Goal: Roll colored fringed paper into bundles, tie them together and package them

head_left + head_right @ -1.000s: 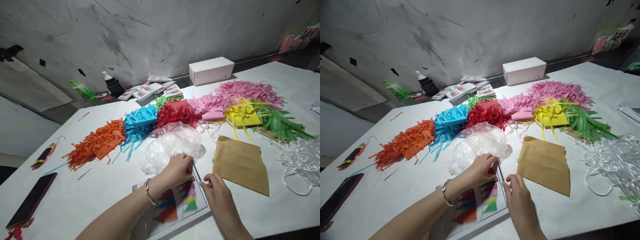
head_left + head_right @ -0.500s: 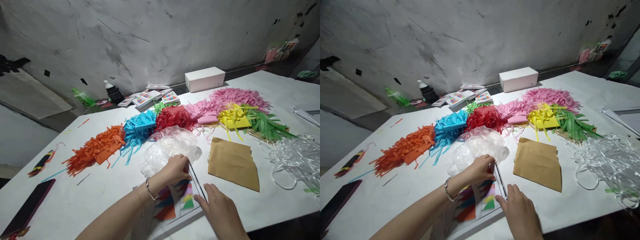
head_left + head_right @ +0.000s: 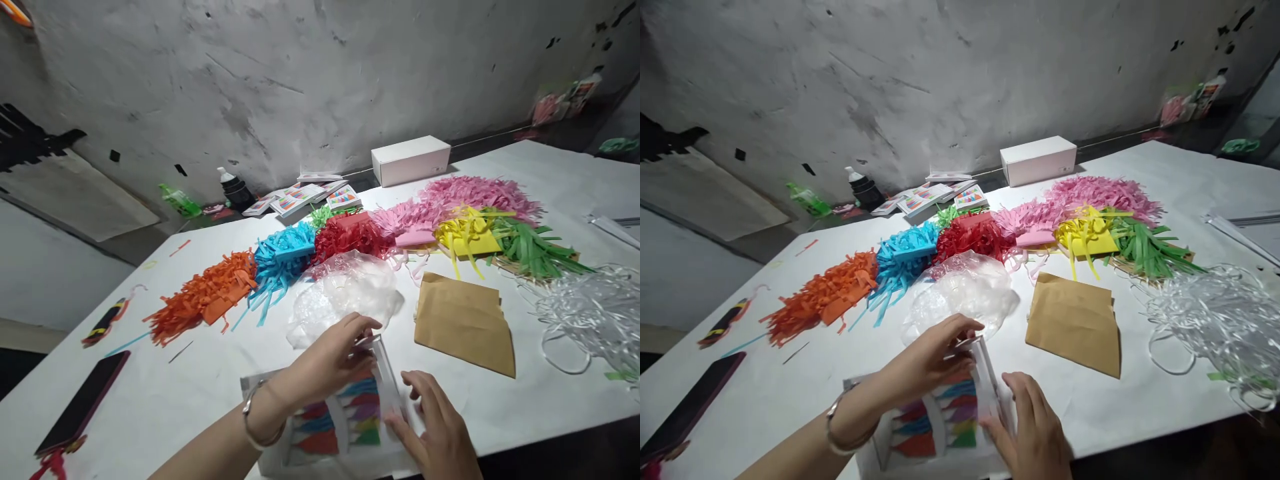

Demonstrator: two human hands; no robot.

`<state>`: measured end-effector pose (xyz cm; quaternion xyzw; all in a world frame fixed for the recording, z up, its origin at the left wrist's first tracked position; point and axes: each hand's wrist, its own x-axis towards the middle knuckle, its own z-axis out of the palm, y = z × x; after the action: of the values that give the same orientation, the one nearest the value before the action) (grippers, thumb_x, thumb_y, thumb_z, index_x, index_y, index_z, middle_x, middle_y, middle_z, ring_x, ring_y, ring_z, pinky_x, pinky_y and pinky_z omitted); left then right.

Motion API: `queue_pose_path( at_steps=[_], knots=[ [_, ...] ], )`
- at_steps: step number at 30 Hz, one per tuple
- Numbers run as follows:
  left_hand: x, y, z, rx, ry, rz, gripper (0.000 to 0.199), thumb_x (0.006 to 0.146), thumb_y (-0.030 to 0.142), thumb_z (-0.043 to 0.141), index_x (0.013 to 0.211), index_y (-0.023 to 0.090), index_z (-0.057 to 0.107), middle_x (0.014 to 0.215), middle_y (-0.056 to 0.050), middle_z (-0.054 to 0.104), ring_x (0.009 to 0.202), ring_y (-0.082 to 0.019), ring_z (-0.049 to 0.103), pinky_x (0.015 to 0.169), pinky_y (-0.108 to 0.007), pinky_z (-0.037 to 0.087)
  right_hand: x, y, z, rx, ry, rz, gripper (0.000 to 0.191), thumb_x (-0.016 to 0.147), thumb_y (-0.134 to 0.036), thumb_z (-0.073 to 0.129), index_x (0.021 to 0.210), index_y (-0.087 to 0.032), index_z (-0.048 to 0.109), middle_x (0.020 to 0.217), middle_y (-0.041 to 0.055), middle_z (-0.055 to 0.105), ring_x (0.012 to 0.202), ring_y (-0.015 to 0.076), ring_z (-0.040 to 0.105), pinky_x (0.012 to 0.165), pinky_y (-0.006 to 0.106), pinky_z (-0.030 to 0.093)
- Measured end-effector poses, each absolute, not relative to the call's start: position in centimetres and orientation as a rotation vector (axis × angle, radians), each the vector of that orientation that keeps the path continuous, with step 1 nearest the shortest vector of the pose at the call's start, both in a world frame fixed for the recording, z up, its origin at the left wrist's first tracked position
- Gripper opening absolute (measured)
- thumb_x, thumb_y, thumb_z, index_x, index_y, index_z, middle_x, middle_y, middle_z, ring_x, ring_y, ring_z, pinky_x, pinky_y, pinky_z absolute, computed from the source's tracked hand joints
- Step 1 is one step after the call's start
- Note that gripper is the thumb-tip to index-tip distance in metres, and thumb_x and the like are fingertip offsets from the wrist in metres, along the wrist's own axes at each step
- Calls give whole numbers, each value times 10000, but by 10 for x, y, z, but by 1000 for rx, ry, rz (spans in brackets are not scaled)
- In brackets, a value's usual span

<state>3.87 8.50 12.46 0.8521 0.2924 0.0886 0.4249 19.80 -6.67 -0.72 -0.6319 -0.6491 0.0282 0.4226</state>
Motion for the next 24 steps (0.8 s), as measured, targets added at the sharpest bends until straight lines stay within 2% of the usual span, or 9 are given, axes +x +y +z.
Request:
queue_pose_path(
  at_steps=[3,5,7,13,17,24],
  knots=[
    [21,68,156,2128,735,350,337,937,169,576,1262,255,563,1138,-77,594,934,-165,624,776,-252,548,197,-70,10,-1408,-1536,-67,305,983,-322,594,1239,-161,557,1074,126,644,1011,222,651,858,346,555],
    [11,57,172,2189,748,457,359,943,155,589,1276,286,566,1112,-59,634,954,-167,633,805,-250,538,199,-67,26,-1282,-1581,-159,260,957,-173,613,1217,-165,605,982,93,653,935,203,648,863,370,532],
    [3,46,182,2217,743,587,395,939,137,605,1292,310,562,1103,-47,664,969,-172,644,819,-251,537,203,-62,41,-1173,-1655,-251,298,929,-86,606,1211,-171,646,892,60,659,848,179,644,846,375,517],
    [-6,22,188,2201,744,829,426,923,72,607,1283,297,582,1050,-58,689,966,-186,650,801,-262,555,206,-48,65,-1028,-1691,-371,363,893,-53,632,1221,-199,686,796,19,672,786,157,646,834,362,504],
    [-11,18,189,2161,735,932,417,916,61,611,1260,296,610,1031,-59,696,952,-192,654,781,-264,567,205,-44,66,-974,-1732,-422,264,889,-18,628,1113,-120,721,793,41,704,806,159,643,883,393,458],
    [-12,22,190,2150,785,1041,428,903,39,620,1240,302,632,1022,-34,697,918,-160,658,763,-216,564,202,-40,76,-1042,-1657,-481,115,952,-98,623,1001,-122,725,732,33,701,743,137,634,858,377,447]
  ],
)
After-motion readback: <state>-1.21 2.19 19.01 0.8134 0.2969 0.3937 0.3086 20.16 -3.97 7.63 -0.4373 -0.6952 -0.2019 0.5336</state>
